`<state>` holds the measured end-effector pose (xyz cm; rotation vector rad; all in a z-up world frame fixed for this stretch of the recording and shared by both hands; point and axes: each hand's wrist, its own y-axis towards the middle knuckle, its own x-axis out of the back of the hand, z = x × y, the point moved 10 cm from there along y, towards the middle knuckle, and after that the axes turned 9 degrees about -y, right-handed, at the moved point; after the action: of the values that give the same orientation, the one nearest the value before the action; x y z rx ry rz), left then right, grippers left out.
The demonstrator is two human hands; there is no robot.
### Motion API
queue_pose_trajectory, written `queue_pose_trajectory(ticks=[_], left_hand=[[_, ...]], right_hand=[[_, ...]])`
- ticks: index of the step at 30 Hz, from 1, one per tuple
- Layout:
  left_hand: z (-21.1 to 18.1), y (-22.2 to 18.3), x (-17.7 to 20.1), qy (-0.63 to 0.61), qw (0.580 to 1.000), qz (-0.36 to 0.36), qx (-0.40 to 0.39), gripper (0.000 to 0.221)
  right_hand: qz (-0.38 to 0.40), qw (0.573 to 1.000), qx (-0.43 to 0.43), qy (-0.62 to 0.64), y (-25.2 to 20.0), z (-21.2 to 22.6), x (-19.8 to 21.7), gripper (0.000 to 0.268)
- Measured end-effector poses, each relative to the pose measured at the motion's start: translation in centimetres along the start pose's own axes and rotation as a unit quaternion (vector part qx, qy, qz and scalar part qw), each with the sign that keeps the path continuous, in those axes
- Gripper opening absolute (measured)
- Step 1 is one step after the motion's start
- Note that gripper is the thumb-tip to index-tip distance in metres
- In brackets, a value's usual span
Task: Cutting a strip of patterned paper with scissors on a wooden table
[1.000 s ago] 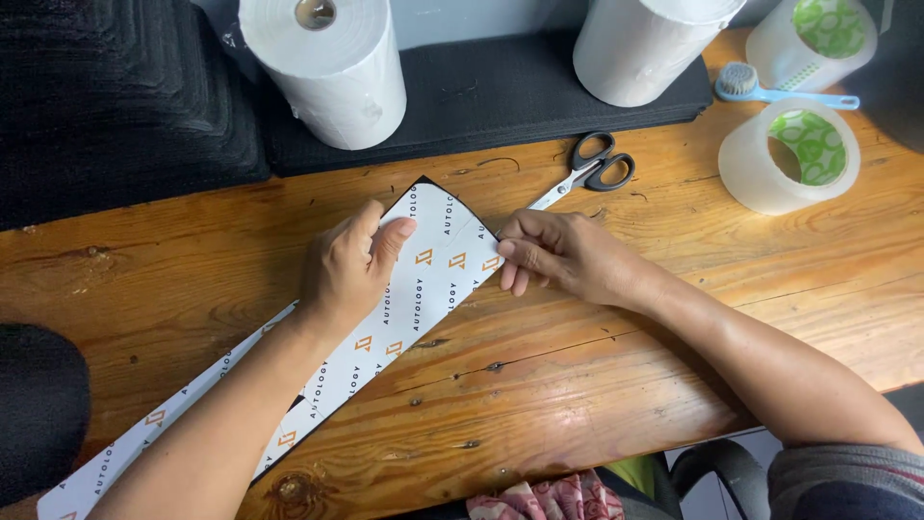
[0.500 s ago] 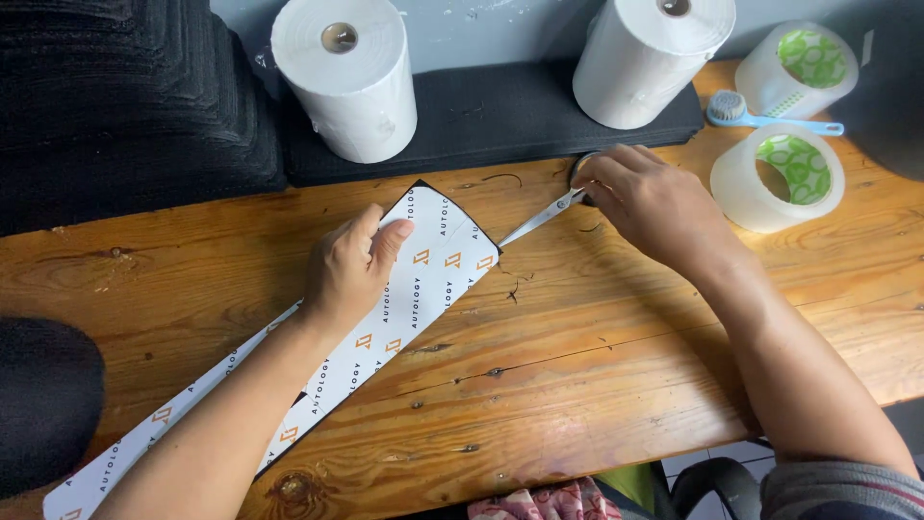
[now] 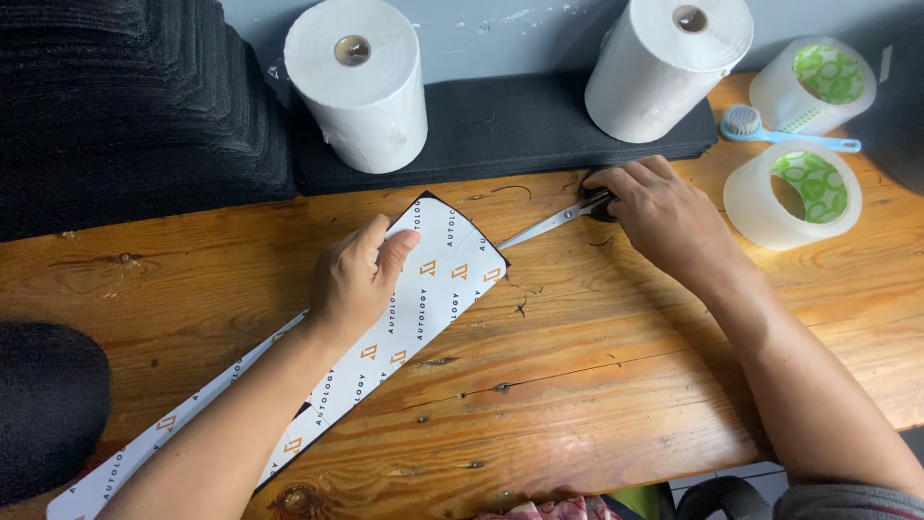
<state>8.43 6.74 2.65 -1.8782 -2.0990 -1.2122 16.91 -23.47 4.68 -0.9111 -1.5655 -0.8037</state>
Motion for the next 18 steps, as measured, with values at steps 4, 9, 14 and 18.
queue_pose_trajectory(ticks=[4,9,14,18], left_hand=[[0.0,0.1,0.1,0.012,1.000,-0.005,0.001,0.043],[-0.2,0.2,0.1,0.006,1.000,0.001,0.003,0.043],[-0.2,0.1,-0.3,0.031,0.999,0.011,-0.010,0.042],[-0.3,-0.1,-0.5,0.059,0.998,0.012,-0.024,0.042]], right_hand=[[0.024,0.998,-0.028,-0.051,-0.4,-1.1,-1.1,0.036],[0.049,0.995,-0.059,-0.060,-0.5,-2.3,-2.7,0.030],[0.053,0.997,-0.050,-0.018,-0.8,-2.4,-2.1,0.029],[0.050,0.997,-0.053,-0.003,-1.1,-2.3,-1.7,0.030]])
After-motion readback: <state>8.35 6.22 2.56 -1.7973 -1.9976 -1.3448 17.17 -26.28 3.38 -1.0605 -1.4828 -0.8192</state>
